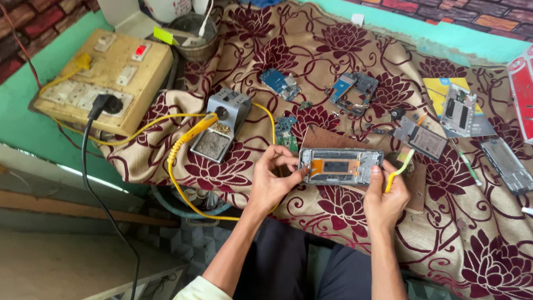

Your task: The person uses a green-handled tool to pry and adjust internal components inside a disassembled mobile phone chassis. They repeatedly lift and reposition a ribbon cable and other parts within the phone frame.

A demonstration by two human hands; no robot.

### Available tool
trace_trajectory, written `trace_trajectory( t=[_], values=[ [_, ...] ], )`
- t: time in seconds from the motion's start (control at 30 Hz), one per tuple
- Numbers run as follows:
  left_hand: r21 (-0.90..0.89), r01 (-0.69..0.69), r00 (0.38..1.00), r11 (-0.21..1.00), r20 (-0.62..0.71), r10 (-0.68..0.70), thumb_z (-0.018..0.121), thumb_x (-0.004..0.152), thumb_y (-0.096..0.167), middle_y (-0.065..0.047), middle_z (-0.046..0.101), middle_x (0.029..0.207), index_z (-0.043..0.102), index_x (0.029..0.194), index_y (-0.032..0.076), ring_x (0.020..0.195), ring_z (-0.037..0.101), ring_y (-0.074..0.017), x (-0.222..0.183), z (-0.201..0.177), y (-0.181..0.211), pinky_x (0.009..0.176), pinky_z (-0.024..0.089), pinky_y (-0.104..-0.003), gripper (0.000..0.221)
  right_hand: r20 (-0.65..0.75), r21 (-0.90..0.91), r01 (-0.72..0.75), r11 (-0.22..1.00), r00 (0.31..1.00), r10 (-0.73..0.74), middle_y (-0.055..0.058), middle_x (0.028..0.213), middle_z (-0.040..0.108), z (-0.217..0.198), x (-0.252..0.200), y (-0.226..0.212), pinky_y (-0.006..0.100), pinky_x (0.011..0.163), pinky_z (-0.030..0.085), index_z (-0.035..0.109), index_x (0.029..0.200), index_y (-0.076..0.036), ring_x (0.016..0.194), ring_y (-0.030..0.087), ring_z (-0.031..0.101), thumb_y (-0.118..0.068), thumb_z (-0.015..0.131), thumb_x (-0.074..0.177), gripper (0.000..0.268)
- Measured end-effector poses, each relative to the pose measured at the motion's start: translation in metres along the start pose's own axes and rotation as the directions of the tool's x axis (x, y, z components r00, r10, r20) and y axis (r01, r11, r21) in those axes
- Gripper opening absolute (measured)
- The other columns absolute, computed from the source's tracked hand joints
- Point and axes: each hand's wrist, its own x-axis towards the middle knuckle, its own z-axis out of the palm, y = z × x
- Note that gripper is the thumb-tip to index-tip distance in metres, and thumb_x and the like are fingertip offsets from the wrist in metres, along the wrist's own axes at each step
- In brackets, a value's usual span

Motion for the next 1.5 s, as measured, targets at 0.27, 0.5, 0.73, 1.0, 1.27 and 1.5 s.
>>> trace_trajectory(
  t=[0.27, 0.5, 0.73, 1.0, 1.27, 1.5],
  values=[
    [0.56, -0.485, 0.853, 0.672, 0.134, 0.505, 0.081, 0.084, 0.015, -0.005, 0.078, 0.097, 0.08, 0.108, 0.009, 0.089, 0.068, -0.0184, -0.004, 0.0, -0.009, 0.107, 0.045, -0.042, 0.025, -0.033, 0.089, 0.009, 0.996, 0.999, -0.006, 0.012, 0.106, 0.072, -0.006, -0.003, 0.011, 0.024, 0.075, 0.053, 0.064, 0.127, 0.009, 0.088, 0.012, 0.067, -0.003, 0.058, 0.108, 0.024],
    [0.806, -0.5, 0.723, 0.316, 0.188, 0.665, 0.079, 0.087, 0.013, -0.009, 0.07, 0.122, 0.077, 0.104, 0.009, 0.108, 0.064, -0.0285, -0.019, 0.015, -0.008, 0.098, 0.047, -0.043, 0.018, -0.03, 0.192, -0.032, 0.981, 0.999, 0.039, 0.012, 0.105, 0.071, -0.009, -0.005, 0.025, 0.022, 0.075, 0.053, 0.062, 0.127, 0.009, 0.088, 0.011, 0.067, -0.001, 0.058, 0.107, 0.023],
    [0.873, -0.445, 0.695, 0.2, 0.195, 0.692, 0.078, 0.084, 0.013, -0.009, 0.061, 0.12, 0.068, 0.106, 0.004, 0.111, 0.06, -0.0293, -0.018, 0.028, 0.0, 0.101, 0.045, -0.048, 0.025, -0.018, 0.249, 0.031, 0.968, 0.999, -0.028, 0.011, 0.108, 0.071, -0.011, -0.008, 0.034, 0.022, 0.077, 0.052, 0.061, 0.129, 0.009, 0.09, 0.01, 0.065, 0.0, 0.059, 0.108, 0.023],
    [0.862, -0.459, 0.723, 0.216, 0.222, 0.654, 0.079, 0.078, 0.014, -0.007, 0.061, 0.114, 0.067, 0.098, 0.005, 0.105, 0.06, -0.0278, -0.016, 0.022, 0.011, 0.094, 0.047, -0.045, 0.025, -0.055, 0.187, -0.052, 0.981, 0.996, 0.063, 0.009, 0.104, 0.07, -0.009, -0.006, 0.026, 0.02, 0.062, 0.044, 0.062, 0.128, 0.009, 0.076, 0.008, 0.058, -0.001, 0.056, 0.108, 0.023],
    [0.547, -0.464, 0.849, 0.697, 0.05, 0.526, 0.065, 0.101, 0.006, -0.011, 0.068, 0.115, 0.067, 0.11, 0.001, 0.096, 0.072, -0.0235, -0.015, 0.011, 0.04, 0.083, 0.058, -0.035, 0.01, -0.07, 0.059, 0.011, 0.998, 0.998, -0.007, 0.009, 0.103, 0.07, -0.009, -0.002, 0.012, 0.025, 0.077, 0.05, 0.065, 0.128, 0.009, 0.087, 0.011, 0.063, -0.006, 0.052, 0.113, 0.025],
    [0.022, 0.043, 0.956, 0.999, 0.291, -0.047, 0.068, 0.084, -0.004, -0.01, 0.076, 0.1, 0.06, 0.132, -0.003, 0.087, 0.07, -0.0109, -0.015, 0.018, 0.037, 0.074, 0.059, -0.027, 0.048, -0.102, 0.139, -0.069, 0.988, 0.991, 0.084, 0.008, 0.098, 0.07, -0.007, -0.001, 0.012, 0.022, 0.067, 0.049, 0.065, 0.125, 0.007, 0.078, 0.01, 0.062, -0.005, 0.049, 0.11, 0.025]
  ],
)
